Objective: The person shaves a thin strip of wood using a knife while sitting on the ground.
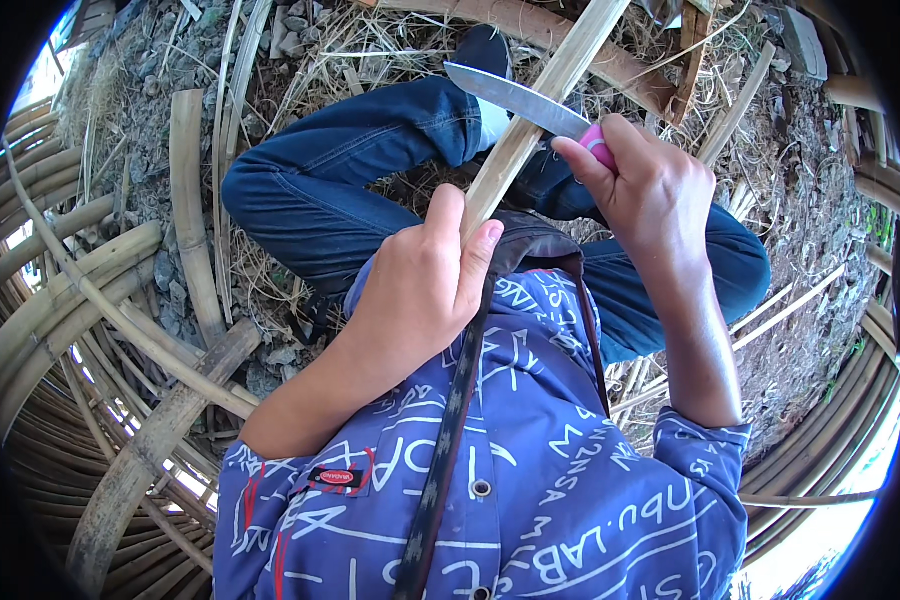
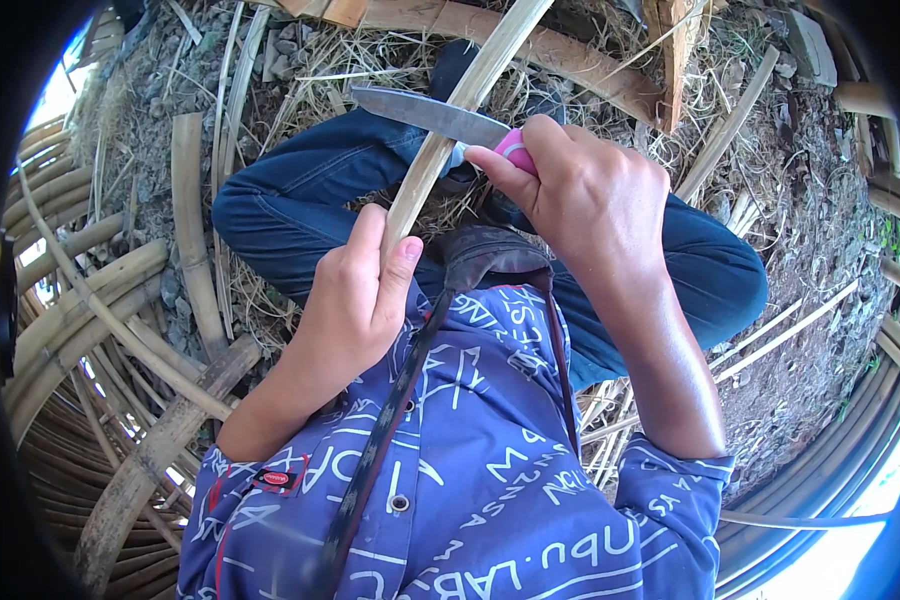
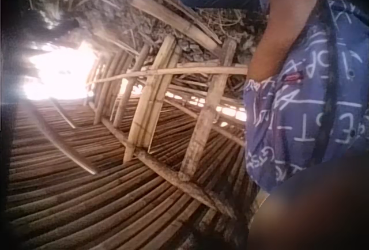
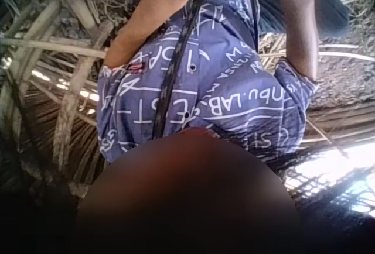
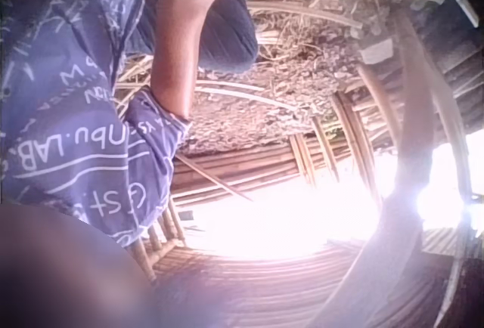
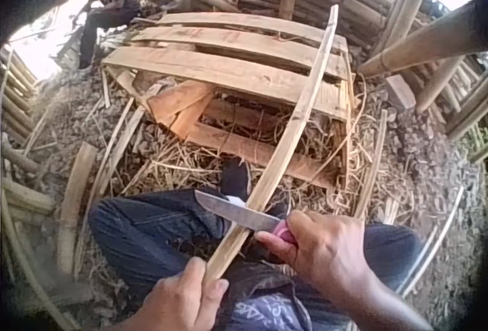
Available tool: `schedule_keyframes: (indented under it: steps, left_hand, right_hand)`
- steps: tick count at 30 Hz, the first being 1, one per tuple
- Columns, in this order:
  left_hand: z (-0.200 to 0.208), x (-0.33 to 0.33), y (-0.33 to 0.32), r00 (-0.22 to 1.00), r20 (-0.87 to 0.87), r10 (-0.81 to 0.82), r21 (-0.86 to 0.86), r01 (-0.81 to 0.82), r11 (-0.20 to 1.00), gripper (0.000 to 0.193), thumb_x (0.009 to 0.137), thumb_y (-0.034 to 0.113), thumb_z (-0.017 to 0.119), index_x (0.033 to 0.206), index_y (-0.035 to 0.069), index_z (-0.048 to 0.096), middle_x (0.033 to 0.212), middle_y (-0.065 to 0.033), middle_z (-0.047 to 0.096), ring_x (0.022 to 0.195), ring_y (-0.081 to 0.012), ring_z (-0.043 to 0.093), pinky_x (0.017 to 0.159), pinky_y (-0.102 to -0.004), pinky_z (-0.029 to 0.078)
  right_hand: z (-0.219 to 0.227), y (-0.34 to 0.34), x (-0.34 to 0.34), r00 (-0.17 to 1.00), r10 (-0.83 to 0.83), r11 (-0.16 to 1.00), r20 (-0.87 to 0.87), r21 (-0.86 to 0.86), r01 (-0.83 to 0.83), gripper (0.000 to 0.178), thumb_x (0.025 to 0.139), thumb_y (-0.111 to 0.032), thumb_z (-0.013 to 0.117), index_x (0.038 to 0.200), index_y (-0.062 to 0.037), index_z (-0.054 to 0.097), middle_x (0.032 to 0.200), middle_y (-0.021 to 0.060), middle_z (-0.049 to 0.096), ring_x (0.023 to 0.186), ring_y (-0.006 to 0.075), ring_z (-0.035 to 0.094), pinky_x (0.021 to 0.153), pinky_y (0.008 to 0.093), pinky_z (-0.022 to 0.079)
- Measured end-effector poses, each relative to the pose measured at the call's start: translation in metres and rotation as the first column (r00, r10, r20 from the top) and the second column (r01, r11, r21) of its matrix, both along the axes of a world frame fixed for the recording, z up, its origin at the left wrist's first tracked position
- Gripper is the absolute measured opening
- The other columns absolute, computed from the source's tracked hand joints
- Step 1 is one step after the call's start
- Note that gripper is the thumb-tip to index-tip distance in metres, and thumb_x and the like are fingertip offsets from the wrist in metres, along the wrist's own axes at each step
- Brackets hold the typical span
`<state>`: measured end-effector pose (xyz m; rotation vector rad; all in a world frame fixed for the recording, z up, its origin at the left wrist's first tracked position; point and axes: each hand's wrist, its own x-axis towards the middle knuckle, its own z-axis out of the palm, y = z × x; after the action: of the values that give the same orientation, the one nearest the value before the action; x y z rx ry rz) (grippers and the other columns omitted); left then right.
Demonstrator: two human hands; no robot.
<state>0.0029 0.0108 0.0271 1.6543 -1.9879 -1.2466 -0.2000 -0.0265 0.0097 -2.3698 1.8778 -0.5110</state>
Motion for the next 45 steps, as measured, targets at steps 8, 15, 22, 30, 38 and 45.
schedule_keyframes:
  steps: [8,15,22,30,38,45]
  left_hand:
    - [-0.002,0.010,0.006,0.999,-0.034,0.012,0.056,-0.011,0.998,0.026,0.096,0.024,0.048,0.087,0.000,0.041,0.056,-0.0228,0.053,0.054,-0.0429,0.057,0.047,-0.0488,0.042]
    - [0.005,0.004,-0.001,1.000,-0.004,0.028,0.120,-0.028,0.992,0.028,0.096,0.025,0.046,0.086,0.000,0.040,0.055,-0.0210,0.054,0.056,-0.0425,0.058,0.047,-0.0481,0.043]
    - [0.002,0.003,-0.002,1.000,0.021,-0.004,0.060,0.002,0.998,0.025,0.095,0.021,0.050,0.085,0.001,0.041,0.055,-0.0207,0.054,0.055,-0.0413,0.058,0.046,-0.0458,0.043]
    - [-0.002,0.003,0.003,1.000,-0.001,-0.011,0.031,0.011,0.999,0.025,0.094,0.021,0.052,0.086,0.000,0.042,0.056,-0.0220,0.054,0.054,-0.0414,0.057,0.045,-0.0466,0.042]
    - [-0.002,0.001,0.002,0.998,-0.054,-0.025,0.072,0.029,0.997,0.024,0.093,0.019,0.053,0.086,-0.002,0.042,0.056,-0.0231,0.053,0.052,-0.0425,0.056,0.045,-0.0470,0.041]
    - [-0.007,0.002,0.004,0.995,-0.102,-0.018,0.066,0.025,0.998,0.025,0.093,0.019,0.053,0.085,-0.002,0.042,0.055,-0.0229,0.052,0.052,-0.0427,0.055,0.045,-0.0462,0.040]
  right_hand:
    - [0.020,-0.024,-0.058,0.924,-0.331,0.944,0.191,0.078,0.322,0.037,0.084,-0.046,0.063,0.072,-0.0110,0.062,0.053,0.0051,0.056,0.046,0.0227,0.057,0.044,0.0335,0.042]
    - [0.021,-0.001,-0.003,0.943,-0.145,0.972,0.299,0.222,0.079,0.042,0.084,-0.044,0.063,0.064,-0.0069,0.057,0.052,0.0131,0.053,0.050,0.0350,0.055,0.047,0.0407,0.043]
    - [0.007,-0.001,-0.002,0.941,-0.169,0.946,0.294,0.315,0.071,0.044,0.085,-0.046,0.060,0.066,-0.0066,0.060,0.055,0.0146,0.056,0.053,0.0362,0.057,0.049,0.0431,0.044]
    - [-0.005,-0.016,-0.014,0.929,-0.162,0.970,0.334,0.228,0.087,0.046,0.085,-0.046,0.060,0.064,-0.0055,0.060,0.052,0.0145,0.054,0.052,0.0352,0.057,0.048,0.0416,0.044]
    - [0.004,-0.001,0.001,0.940,-0.131,0.951,0.316,0.309,0.029,0.042,0.084,-0.045,0.062,0.067,-0.0062,0.060,0.053,0.0136,0.054,0.052,0.0340,0.057,0.047,0.0415,0.044]
    - [0.000,-0.002,-0.001,0.958,-0.079,0.969,0.275,0.248,0.009,0.044,0.083,-0.047,0.062,0.066,-0.0073,0.058,0.052,0.0120,0.054,0.051,0.0326,0.057,0.046,0.0404,0.043]
